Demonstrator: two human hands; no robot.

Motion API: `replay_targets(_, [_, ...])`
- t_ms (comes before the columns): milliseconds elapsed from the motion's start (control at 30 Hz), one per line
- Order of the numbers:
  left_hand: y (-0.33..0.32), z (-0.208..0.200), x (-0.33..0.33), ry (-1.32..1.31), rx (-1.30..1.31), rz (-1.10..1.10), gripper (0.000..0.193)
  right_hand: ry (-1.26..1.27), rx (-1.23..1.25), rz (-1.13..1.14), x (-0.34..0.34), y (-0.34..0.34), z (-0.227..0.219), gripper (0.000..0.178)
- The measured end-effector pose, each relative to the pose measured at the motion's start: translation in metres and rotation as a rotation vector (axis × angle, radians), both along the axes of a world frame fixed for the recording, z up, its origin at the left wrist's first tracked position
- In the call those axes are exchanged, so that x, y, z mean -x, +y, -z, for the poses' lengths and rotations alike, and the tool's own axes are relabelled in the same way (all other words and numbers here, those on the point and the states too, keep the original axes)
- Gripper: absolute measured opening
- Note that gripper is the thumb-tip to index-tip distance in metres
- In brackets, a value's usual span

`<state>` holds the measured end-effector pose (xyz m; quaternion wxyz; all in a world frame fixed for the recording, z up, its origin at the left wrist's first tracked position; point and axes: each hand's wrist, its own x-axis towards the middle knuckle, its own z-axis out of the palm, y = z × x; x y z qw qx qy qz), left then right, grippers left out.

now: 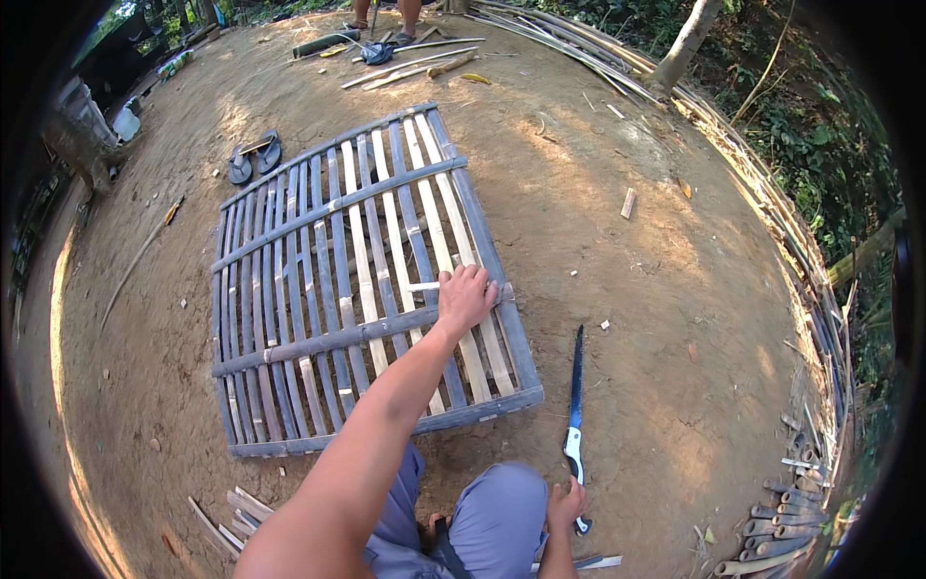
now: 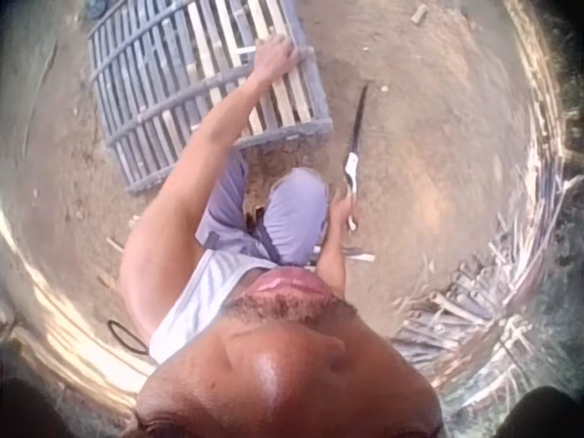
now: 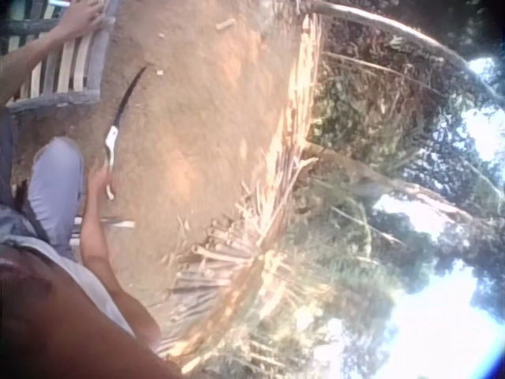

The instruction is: The person constructs a bamboo lattice by sawing pieces of bamboo, hammering them together, and lifting the completed frame to check its stability.

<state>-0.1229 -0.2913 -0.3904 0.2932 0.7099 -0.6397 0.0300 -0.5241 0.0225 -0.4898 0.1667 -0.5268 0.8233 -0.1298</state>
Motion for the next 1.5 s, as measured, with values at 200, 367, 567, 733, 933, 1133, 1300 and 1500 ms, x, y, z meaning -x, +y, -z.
replay_targets(200, [0.061, -0.009, -0.037, -0.119, -0.094, 0.041, 0.040, 0.043, 0.111, -0.037, 0.002, -0.046, -0.007, 0.062])
replay_targets(367, [0.089, -0.030, -0.071, -0.038, -0.315, -0.046, 0.047, -0.159, 0.075, -0.057, 0.002, -0.075, 0.000, 0.059])
replay_targets(567, [0.193, -0.019, -0.093, 0.022, -0.259, -0.201, 0.039, -0.668, 0.195, -0.144, -0.048, -0.167, -0.027, 0.055])
replay_targets(733, [0.342, 0.024, -0.101, 0.126, -0.354, -0.386, 0.045, -1.034, -0.132, 0.014, -0.123, -0.201, -0.065, 0.060])
replay_targets(933, [0.400, 0.030, -0.097, 0.146, -0.614, -0.557, 0.062, -1.239, -0.302, -0.026, -0.148, -0.222, -0.079, 0.044])
replay_targets(1133, [0.409, 0.036, -0.102, 0.055, -0.694, -0.543, 0.073, -1.126, -0.303, -0.004, -0.164, -0.202, -0.142, 0.028])
replay_targets(1300, [0.426, -0.037, -0.128, 0.038, -0.961, -0.492, 0.079, -1.119, -0.314, -0.040, -0.193, -0.156, -0.239, 0.033])
replay_targets(1500, [0.397, -0.196, -0.172, 0.081, -1.296, -0.467, 0.075, -1.022, -0.313, -0.261, -0.237, -0.091, -0.414, 0.052])
